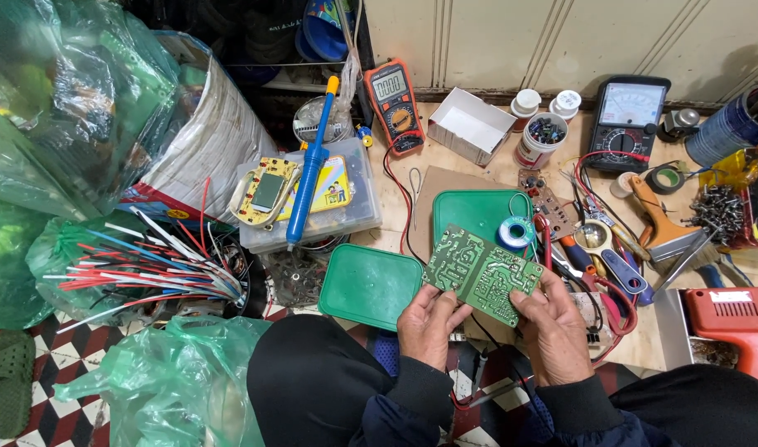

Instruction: Inspecting a circuit board and electronic components using a magnifying glass at a repair bench

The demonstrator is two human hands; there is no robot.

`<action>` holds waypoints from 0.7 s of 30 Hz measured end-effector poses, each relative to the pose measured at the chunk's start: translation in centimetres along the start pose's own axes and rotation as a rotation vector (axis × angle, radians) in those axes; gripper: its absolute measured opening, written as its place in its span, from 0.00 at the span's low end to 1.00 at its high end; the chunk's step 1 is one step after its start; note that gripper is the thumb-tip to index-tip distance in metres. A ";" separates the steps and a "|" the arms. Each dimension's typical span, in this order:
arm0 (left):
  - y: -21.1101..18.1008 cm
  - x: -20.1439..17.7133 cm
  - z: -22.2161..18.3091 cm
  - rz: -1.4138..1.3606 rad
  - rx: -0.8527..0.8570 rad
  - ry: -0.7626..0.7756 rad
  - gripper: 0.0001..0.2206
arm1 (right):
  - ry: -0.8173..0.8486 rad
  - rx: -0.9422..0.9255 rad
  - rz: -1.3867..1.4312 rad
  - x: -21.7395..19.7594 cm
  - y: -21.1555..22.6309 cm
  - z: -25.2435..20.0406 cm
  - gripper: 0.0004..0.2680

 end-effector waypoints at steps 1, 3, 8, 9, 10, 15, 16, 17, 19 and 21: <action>0.3 -0.1 0.3 0.001 0.000 -0.001 0.07 | 0.000 0.001 0.000 0.0 0.0 0.0 0.17; 0.9 -0.5 0.8 -0.026 -0.025 -0.026 0.06 | 0.019 -0.015 -0.031 0.0 -0.1 -0.2 0.16; 1.2 -0.8 1.1 -0.038 -0.076 -0.091 0.04 | 0.070 -0.067 -0.039 -0.2 -0.7 0.2 0.17; 1.0 -0.9 1.0 -0.050 -0.099 -0.115 0.03 | 0.089 -0.083 -0.059 -0.1 -0.7 0.1 0.18; 1.0 -0.9 1.0 -0.050 -0.100 -0.116 0.03 | 0.089 -0.080 -0.060 0.2 -0.3 -0.2 0.18; 1.6 -1.1 1.3 -0.106 -0.133 -0.095 0.04 | 0.092 -0.064 -0.124 0.8 0.6 -0.8 0.20; 1.7 -1.0 1.4 -0.106 -0.133 -0.095 0.04 | 0.092 -0.064 -0.123 0.5 0.1 -0.5 0.20; 1.7 -1.0 1.4 -0.104 -0.133 -0.085 0.05 | 0.094 -0.082 -0.095 0.2 -0.3 -0.2 0.19; 1.6 -0.8 1.2 -0.103 -0.133 -0.074 0.07 | 0.095 -0.100 -0.067 -0.1 -0.6 0.1 0.17; 1.0 -0.6 0.7 -0.038 -0.100 -0.017 0.06 | 0.024 -0.008 0.003 -0.5 -0.7 0.1 0.15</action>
Point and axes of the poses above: each hand's wrist, its own z-axis towards the middle knuckle, its own x-axis out of the palm, y = z × x, the point moved 4 cm from there along z, towards the middle knuckle, and after that the axes turned 6 degrees about -y, right-handed, at the moved point
